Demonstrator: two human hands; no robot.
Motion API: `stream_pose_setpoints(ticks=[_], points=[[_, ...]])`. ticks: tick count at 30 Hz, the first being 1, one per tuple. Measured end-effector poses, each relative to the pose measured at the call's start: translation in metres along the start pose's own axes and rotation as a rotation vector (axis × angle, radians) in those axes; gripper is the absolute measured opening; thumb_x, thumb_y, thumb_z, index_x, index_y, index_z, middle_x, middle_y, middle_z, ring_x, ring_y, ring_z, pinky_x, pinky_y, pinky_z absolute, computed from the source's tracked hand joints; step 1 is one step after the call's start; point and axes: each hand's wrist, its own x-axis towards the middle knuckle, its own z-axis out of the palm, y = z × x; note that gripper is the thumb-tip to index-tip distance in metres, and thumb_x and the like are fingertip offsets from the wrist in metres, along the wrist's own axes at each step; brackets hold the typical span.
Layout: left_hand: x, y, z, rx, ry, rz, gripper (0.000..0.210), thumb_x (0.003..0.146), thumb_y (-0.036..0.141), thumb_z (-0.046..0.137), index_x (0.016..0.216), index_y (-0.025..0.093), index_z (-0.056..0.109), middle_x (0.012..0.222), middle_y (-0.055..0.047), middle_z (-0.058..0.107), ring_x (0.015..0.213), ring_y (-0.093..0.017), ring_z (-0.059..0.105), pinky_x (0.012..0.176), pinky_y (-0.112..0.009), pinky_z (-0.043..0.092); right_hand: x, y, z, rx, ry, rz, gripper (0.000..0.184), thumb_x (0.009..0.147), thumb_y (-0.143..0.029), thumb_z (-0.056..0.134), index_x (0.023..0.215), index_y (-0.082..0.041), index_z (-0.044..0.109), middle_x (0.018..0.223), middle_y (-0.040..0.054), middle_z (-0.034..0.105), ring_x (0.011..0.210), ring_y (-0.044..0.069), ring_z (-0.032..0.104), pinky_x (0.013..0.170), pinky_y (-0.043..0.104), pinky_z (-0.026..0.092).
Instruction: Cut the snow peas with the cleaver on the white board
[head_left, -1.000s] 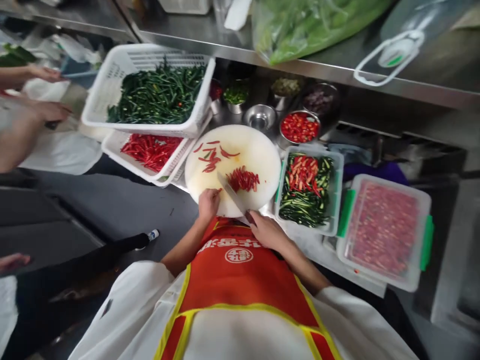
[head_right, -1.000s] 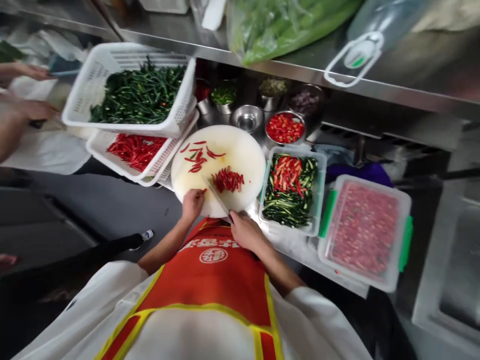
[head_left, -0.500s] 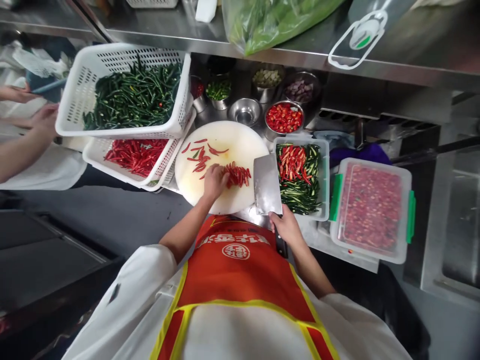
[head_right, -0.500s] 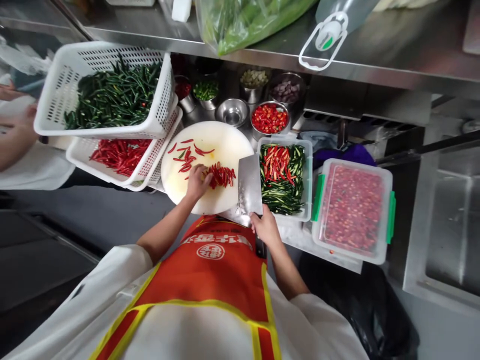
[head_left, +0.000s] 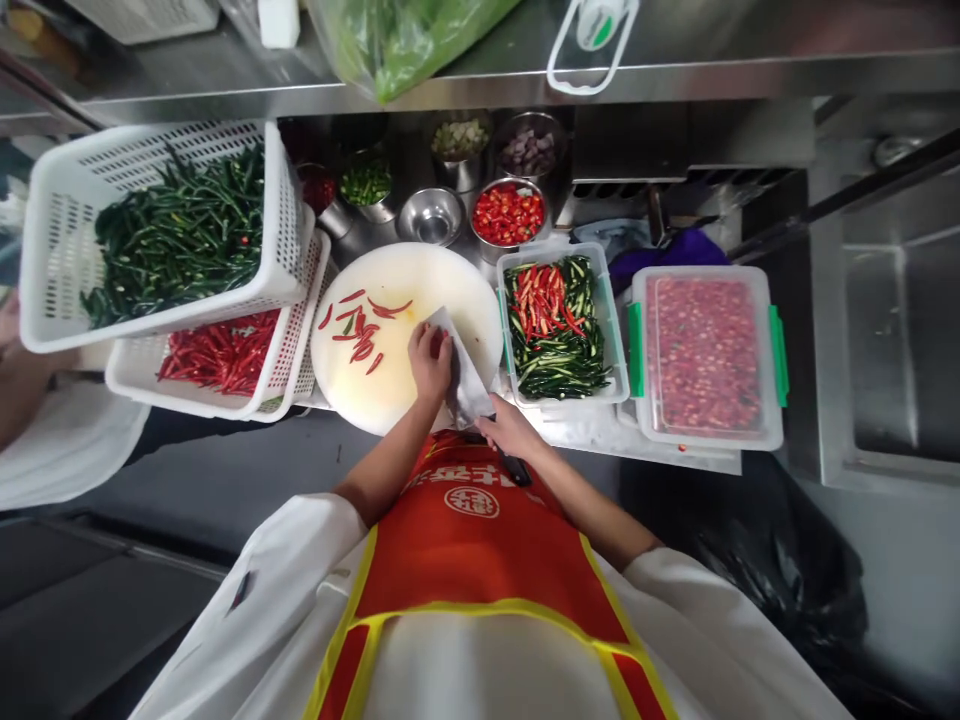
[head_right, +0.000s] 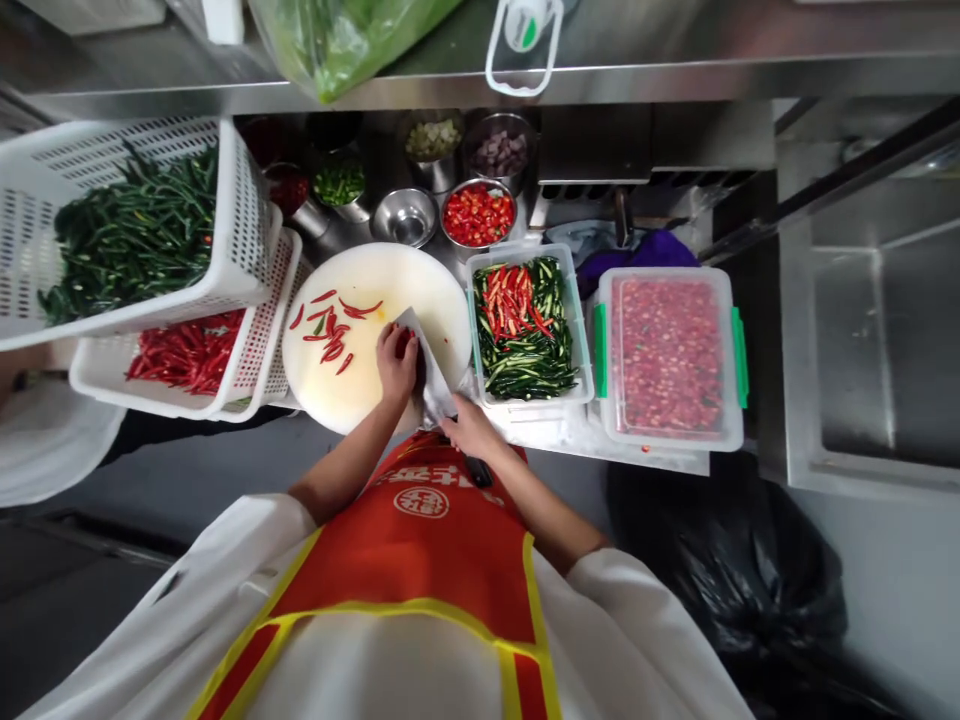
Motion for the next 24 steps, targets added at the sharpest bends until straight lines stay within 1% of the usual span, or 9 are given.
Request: stream_pose_setpoints(ticks=[2,5,11,14,17,18,20,22,24], points=[[-0.001,0.008,0.005,-0.055,0.007,-0.001,0.039,0.099,0.045,0.054,0.124,0.018,0.066,0.140,-0.015,0.057,0.135,-0.026,0.052,0.119,-0.045,0.041,-0.008,-0.001,-0.001,0.023,0.017,0.011,0.010,0.087,-0.026,0.053,0.088,-0.025,0.043,0.058,-0.0072,0.057,0.044,0.013,0.056,0.042,0.022,0.040],[-0.007,0.036,0.022,-0.156,-0.049,0.083,0.040,0.099,0.046,0.056,0.125,0.018,0.065,0.140,-0.015,0.057,0.135,-0.027,0.052,0.119,-0.047,0.041,-0.031,0.002,-0.012,0.095,0.117,0.047,0.014,0.087,-0.032,0.055,0.093,-0.024,0.045,0.059,-0.0079,0.058,0.043,0.013,0.055,0.042,0.024,0.041],[-0.026,0.110,0.081,-0.280,-0.195,0.341,0.038,0.101,0.046,0.053,0.126,0.020,0.065,0.142,-0.013,0.055,0.136,-0.025,0.051,0.119,-0.047,0.042,-0.089,0.009,-0.045,0.171,0.469,0.102,0.026,0.084,-0.043,0.061,0.092,-0.024,0.046,0.056,-0.0083,0.057,0.044,0.015,0.055,0.044,0.025,0.042],[-0.026,0.131,0.111,-0.243,-0.332,0.451,0.037,0.103,0.041,0.048,0.129,0.019,0.063,0.145,-0.013,0.054,0.137,-0.024,0.050,0.120,-0.045,0.042,-0.106,0.016,-0.055,0.137,0.683,0.142,0.028,0.082,-0.044,0.065,0.087,-0.024,0.047,0.053,-0.0069,0.057,0.044,0.015,0.055,0.045,0.026,0.044],[-0.014,0.132,0.125,-0.133,-0.510,0.596,0.033,0.104,0.033,0.047,0.128,0.020,0.065,0.144,-0.012,0.057,0.137,-0.024,0.051,0.121,-0.045,0.040,-0.112,0.023,-0.059,0.206,0.876,0.122,0.029,0.081,-0.042,0.068,0.084,-0.024,0.045,0.053,-0.0068,0.058,0.045,0.015,0.055,0.047,0.027,0.045],[-0.009,0.128,0.123,-0.099,-0.537,0.627,0.032,0.104,0.031,0.047,0.127,0.020,0.066,0.143,-0.011,0.057,0.137,-0.024,0.052,0.121,-0.045,0.040,-0.112,0.024,-0.059,0.251,0.917,0.107,0.030,0.080,-0.041,0.069,0.085,-0.025,0.044,0.054,-0.0071,0.058,0.045,0.015,0.055,0.047,0.027,0.046],[0.002,0.112,0.108,-0.053,-0.515,0.626,0.030,0.103,0.028,0.048,0.124,0.020,0.068,0.141,-0.010,0.060,0.134,-0.023,0.054,0.118,-0.044,0.042,-0.110,0.026,-0.059,0.327,0.961,0.072,0.032,0.079,-0.039,0.071,0.086,-0.026,0.042,0.055,-0.0079,0.058,0.044,0.015,0.054,0.047,0.028,0.046],[0.012,0.085,0.077,-0.008,-0.435,0.531,0.028,0.102,0.025,0.048,0.121,0.020,0.069,0.133,-0.010,0.064,0.126,-0.023,0.058,0.113,-0.043,0.046,-0.107,0.026,-0.058,0.349,0.966,0.040,0.033,0.078,-0.038,0.072,0.085,-0.026,0.042,0.055,-0.0081,0.058,0.043,0.015,0.054,0.047,0.028,0.045],[0.021,0.048,0.036,0.081,-0.315,0.340,0.027,0.100,0.020,0.049,0.116,0.018,0.071,0.121,-0.011,0.069,0.116,-0.024,0.062,0.106,-0.043,0.049,-0.103,0.024,-0.057,0.323,0.928,0.029,0.031,0.080,-0.038,0.071,0.084,-0.026,0.043,0.055,-0.0073,0.059,0.045,0.015,0.055,0.049,0.028,0.046]])
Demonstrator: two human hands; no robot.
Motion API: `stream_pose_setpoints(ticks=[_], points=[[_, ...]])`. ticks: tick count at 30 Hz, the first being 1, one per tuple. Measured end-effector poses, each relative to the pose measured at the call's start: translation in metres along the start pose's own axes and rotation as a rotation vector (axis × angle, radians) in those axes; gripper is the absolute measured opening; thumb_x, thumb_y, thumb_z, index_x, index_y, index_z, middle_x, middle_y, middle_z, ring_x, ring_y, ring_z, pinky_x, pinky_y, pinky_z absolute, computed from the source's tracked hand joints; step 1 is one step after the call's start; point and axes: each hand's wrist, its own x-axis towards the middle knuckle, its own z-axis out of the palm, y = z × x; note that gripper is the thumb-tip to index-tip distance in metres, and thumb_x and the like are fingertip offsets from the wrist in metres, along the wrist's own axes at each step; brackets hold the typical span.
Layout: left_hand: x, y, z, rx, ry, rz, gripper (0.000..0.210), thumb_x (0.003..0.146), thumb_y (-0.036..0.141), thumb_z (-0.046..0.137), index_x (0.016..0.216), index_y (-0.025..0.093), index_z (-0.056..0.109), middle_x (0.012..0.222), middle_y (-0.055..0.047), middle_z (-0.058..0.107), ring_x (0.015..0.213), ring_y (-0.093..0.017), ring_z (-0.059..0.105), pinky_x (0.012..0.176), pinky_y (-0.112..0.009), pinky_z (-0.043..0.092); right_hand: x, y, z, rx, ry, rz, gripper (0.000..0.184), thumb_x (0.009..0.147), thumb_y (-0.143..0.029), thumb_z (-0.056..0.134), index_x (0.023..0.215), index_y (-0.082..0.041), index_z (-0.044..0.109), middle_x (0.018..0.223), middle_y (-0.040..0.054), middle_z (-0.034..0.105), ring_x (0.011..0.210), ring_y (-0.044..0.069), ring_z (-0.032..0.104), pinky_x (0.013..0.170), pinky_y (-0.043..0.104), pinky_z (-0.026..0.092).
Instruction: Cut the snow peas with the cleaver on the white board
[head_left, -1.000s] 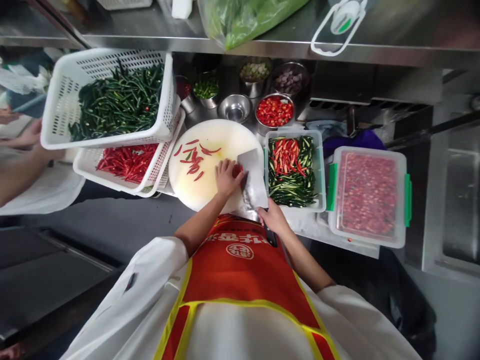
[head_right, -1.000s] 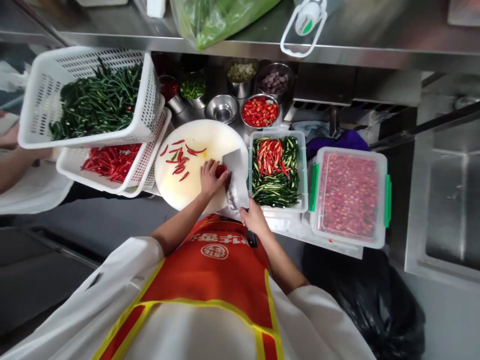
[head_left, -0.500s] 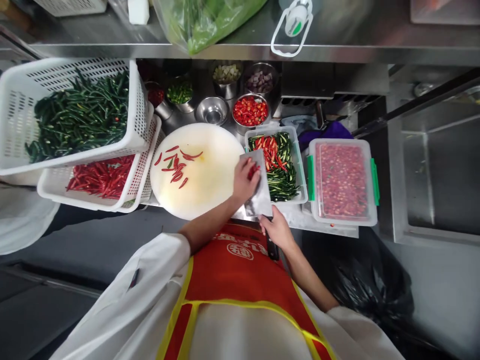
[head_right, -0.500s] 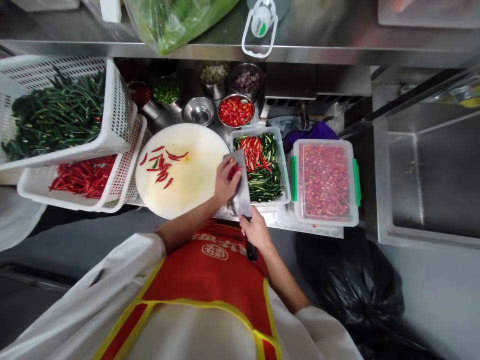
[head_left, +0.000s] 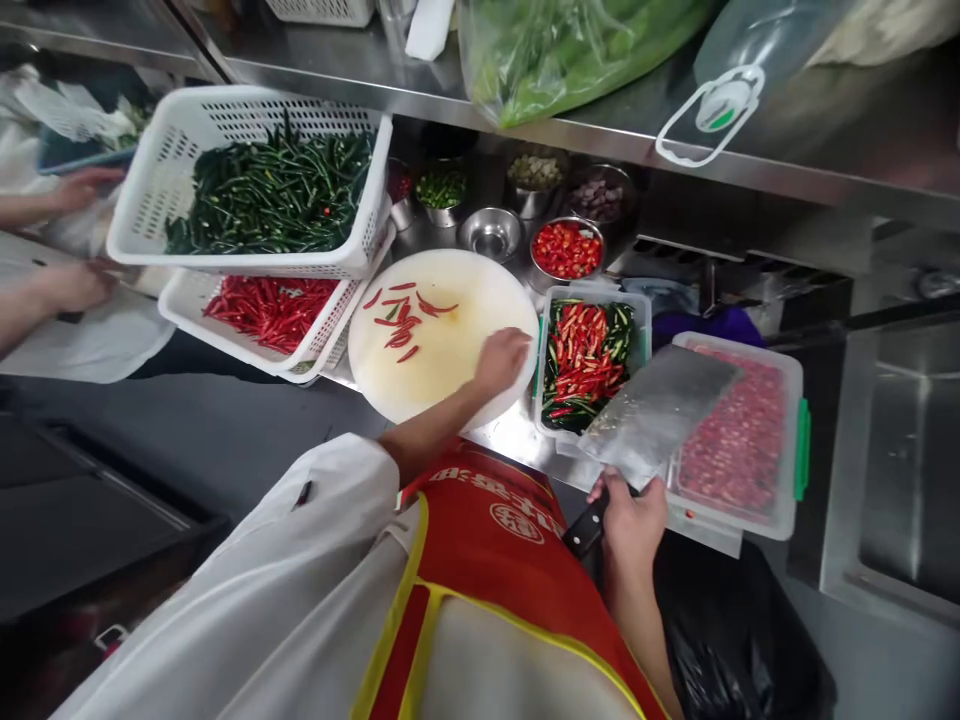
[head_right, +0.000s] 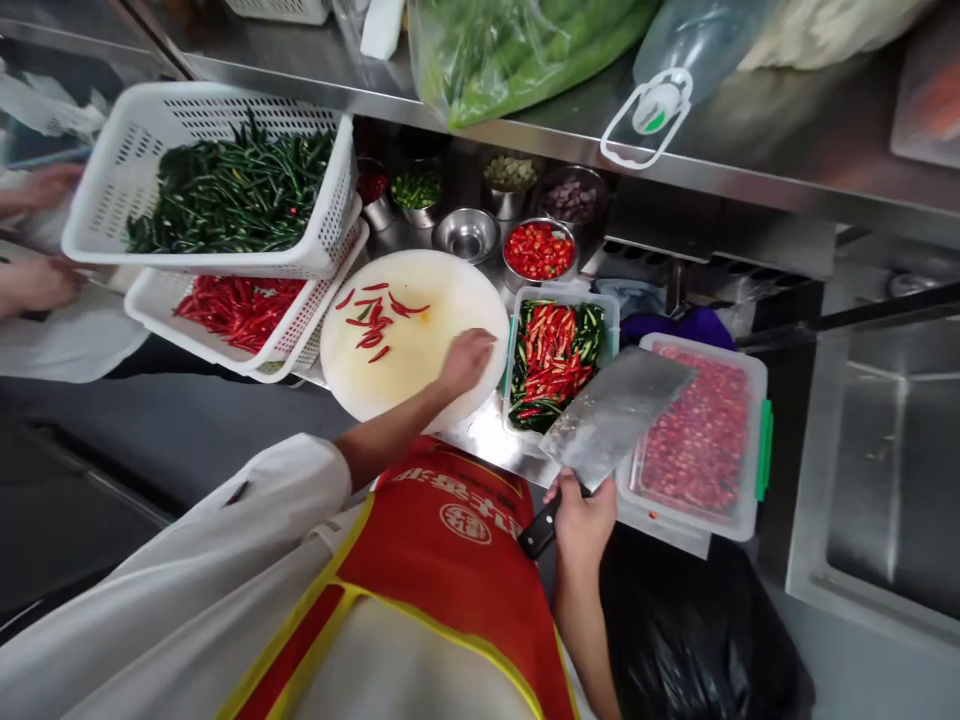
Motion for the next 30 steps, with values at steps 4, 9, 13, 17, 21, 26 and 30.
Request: stream_pose_setpoints(ticks=[4,9,13,17,21,26,30], points=[[-0.050,-0.076,-0.070,0.184,0.225,-0.456,0.033,0.096,0.011,0.047,0.118,0.014,0.070,0.115,-0.015,0.066,0.108,-0.027,0.063,0.098,-0.041,0.050,0.004,-0.007,0.015,-0.102,-0.176,-0.026,0.029,0.081,-0.043,0.069,0.085,-0.023,0.048,0.056,-0.0057,0.059,0.046,0.015,0.055,0.049,0.028,0.044],[-0.095,-0.111,-0.097,0.181,0.242,-0.588,0.026,0.097,0.015,0.048,0.103,0.014,0.074,0.112,-0.014,0.065,0.110,-0.026,0.061,0.098,-0.038,0.050,0.013,-0.024,0.047,-0.163,-0.467,-0.033,0.035,0.078,-0.050,0.068,0.087,-0.024,0.047,0.059,-0.0062,0.058,0.047,0.015,0.054,0.048,0.027,0.044],[-0.106,-0.104,-0.089,0.111,0.158,-0.457,0.021,0.092,0.013,0.055,0.096,0.016,0.075,0.101,-0.011,0.066,0.102,-0.024,0.061,0.094,-0.036,0.051,0.020,-0.036,0.070,-0.381,-0.743,-0.095,0.033,0.084,-0.054,0.061,0.092,-0.025,0.048,0.063,-0.0043,0.061,0.050,0.018,0.057,0.050,0.029,0.044],[-0.121,-0.095,-0.081,0.085,0.102,-0.328,0.019,0.091,0.014,0.057,0.096,0.018,0.075,0.100,-0.009,0.067,0.099,-0.023,0.062,0.093,-0.037,0.052,0.018,-0.044,0.087,-0.740,-0.921,-0.317,0.026,0.094,-0.045,0.047,0.104,-0.022,0.054,0.068,0.0009,0.067,0.059,0.022,0.064,0.060,0.031,0.045],[-0.132,-0.096,-0.080,0.079,0.089,-0.267,0.023,0.098,0.024,0.054,0.102,0.021,0.076,0.104,-0.009,0.067,0.100,-0.022,0.062,0.096,-0.037,0.051,0.008,-0.049,0.094,-0.958,-1.014,-0.519,0.027,0.099,-0.034,0.041,0.114,-0.018,0.057,0.092,0.0106,0.074,0.085,0.026,0.070,0.072,0.031,0.043],[-0.129,-0.108,-0.086,0.042,0.037,-0.127,0.024,0.099,0.024,0.053,0.102,0.023,0.077,0.104,-0.009,0.070,0.102,-0.022,0.063,0.097,-0.036,0.051,0.004,-0.061,0.093,-1.113,-1.037,-0.615,0.024,0.102,-0.030,0.041,0.116,-0.018,0.057,0.099,0.0118,0.075,0.091,0.026,0.070,0.075,0.031,0.040],[-0.122,-0.115,-0.091,0.015,-0.030,-0.030,0.026,0.100,0.025,0.050,0.104,0.021,0.075,0.109,-0.010,0.071,0.105,-0.021,0.063,0.097,-0.036,0.051,0.010,-0.075,0.094,-1.191,-1.070,-0.688,0.029,0.103,-0.030,0.036,0.116,-0.015,0.057,0.098,0.0157,0.074,0.090,0.031,0.072,0.074,0.034,0.041]])
